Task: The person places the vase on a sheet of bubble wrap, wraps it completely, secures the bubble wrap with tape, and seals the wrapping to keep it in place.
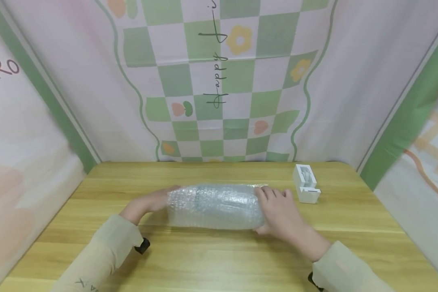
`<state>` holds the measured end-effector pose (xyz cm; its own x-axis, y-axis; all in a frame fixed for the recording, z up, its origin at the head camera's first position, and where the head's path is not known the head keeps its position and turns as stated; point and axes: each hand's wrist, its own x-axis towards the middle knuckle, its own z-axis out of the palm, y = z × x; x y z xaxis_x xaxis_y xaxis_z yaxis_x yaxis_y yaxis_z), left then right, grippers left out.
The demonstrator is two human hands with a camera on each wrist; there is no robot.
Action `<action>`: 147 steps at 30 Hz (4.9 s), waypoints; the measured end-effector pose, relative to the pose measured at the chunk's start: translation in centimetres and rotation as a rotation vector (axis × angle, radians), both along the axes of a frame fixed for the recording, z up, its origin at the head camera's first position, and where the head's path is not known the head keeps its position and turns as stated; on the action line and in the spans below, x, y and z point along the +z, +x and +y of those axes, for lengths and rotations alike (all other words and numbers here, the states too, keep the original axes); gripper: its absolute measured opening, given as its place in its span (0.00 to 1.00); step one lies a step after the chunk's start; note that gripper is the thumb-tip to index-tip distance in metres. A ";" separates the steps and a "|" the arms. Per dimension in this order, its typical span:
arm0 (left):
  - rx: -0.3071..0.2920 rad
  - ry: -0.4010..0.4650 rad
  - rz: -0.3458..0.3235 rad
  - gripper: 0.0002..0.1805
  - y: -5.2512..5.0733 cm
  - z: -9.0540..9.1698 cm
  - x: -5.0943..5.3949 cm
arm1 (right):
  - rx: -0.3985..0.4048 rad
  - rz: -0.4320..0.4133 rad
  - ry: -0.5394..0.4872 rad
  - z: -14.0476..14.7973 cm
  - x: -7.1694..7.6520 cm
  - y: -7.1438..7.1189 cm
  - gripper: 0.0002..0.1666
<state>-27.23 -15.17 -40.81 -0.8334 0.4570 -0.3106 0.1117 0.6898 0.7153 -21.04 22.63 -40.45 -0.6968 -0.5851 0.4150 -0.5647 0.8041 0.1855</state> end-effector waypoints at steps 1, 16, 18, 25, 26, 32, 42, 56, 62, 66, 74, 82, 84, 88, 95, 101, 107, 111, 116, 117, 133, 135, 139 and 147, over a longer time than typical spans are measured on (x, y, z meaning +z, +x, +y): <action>0.008 0.021 -0.009 0.42 0.0 -0.1 -0.1 | -0.004 -0.017 0.009 -0.1 0.2 -0.1 0.68; -0.027 0.089 0.106 0.31 -1.2 -2.3 -0.6 | -0.011 -0.066 0.081 -0.9 1.0 -0.2 0.67; 0.031 0.044 0.187 0.29 -1.3 -2.3 0.0 | -0.011 -0.067 0.083 -0.9 0.9 -0.3 0.68; 0.050 0.020 0.500 0.19 0.0 0.9 2.5 | -0.007 -0.045 0.076 -0.7 0.8 -0.4 0.69; 0.006 0.007 0.549 0.20 0.4 1.7 2.6 | -0.007 -0.041 0.078 -0.6 0.8 -0.4 0.69; -0.284 -0.154 0.719 0.43 3.1 5.6 2.2 | -0.007 -0.051 0.084 -0.6 1.0 -0.5 0.69; -0.288 -0.428 0.731 0.66 4.0 7.9 0.6 | 0.013 -0.096 0.060 -0.5 1.2 -1.2 0.68; -0.262 -0.549 0.791 0.63 4.1 9.0 0.2 | 0.031 -0.194 -0.035 -0.4 1.2 -1.6 0.67; -0.261 -0.548 0.836 0.60 3.7 9.1 0.2 | 0.044 -0.181 -0.060 -0.3 1.1 -1.8 0.68; -0.268 -0.524 0.863 0.57 3.5 8.9 0.1 | 0.043 -0.198 -0.075 -0.3 1.0 -1.8 0.68; -0.311 -0.454 0.820 0.57 3.0 8.3 0.7 | 0.039 -0.282 -0.084 -0.3 1.5 -1.7 0.67; -0.381 -0.466 0.713 0.60 2.8 7.7 1.7 | 0.053 -0.398 -0.092 -0.6 2.3 -1.6 0.69; -0.393 -0.464 0.687 0.59 2.9 7.5 2.0 | 0.060 -0.423 -0.091 -0.6 2.5 -1.6 0.69; -0.401 -0.437 0.615 0.59 3.0 7.1 2.3 | 0.079 -0.476 -0.091 -0.7 2.6 -1.8 0.68; -0.416 -0.386 0.436 0.58 2.6 6.6 3.1 | 0.091 -0.630 -0.088 -1.0 3.4 -1.9 0.67; -0.433 -0.374 0.329 0.56 2.6 6.4 3.7 | 0.076 -0.760 -0.099 -1.2 3.9 -2.2 0.68; -0.422 -0.352 0.291 0.58 2.2 6.3 3.5 | 0.063 -0.800 -0.124 -1.1 3.8 -2.5 0.72; -0.421 -0.357 0.292 0.58 2.1 6.4 3.4 | 0.078 -0.716 -0.114 -1.0 3.9 -1.8 0.73; -0.425 -0.376 0.297 0.58 2.1 6.6 3.4 | 0.159 -0.401 -0.008 -1.3 4.2 -0.4 0.62; -0.426 -0.378 0.294 0.57 2.1 6.6 3.4 | 0.174 -0.349 0.014 -1.4 4.2 0.0 0.60; -0.395 -0.176 0.188 0.56 1.0 5.1 2.6 | 0.187 -0.425 -0.023 -2.4 3.5 0.2 0.71; -0.382 -0.153 0.182 0.57 1.0 4.9 2.4 | 0.187 -0.442 -0.030 -2.4 3.5 -0.1 0.71; -0.365 -0.119 0.179 0.56 1.0 4.6 2.3 | 0.195 -0.480 -0.040 -2.2 3.4 -0.8 0.69; -0.352 -0.065 0.182 0.54 1.0 4.4 2.3 | 0.198 -0.581 -0.087 -1.8 3.4 -1.9 0.67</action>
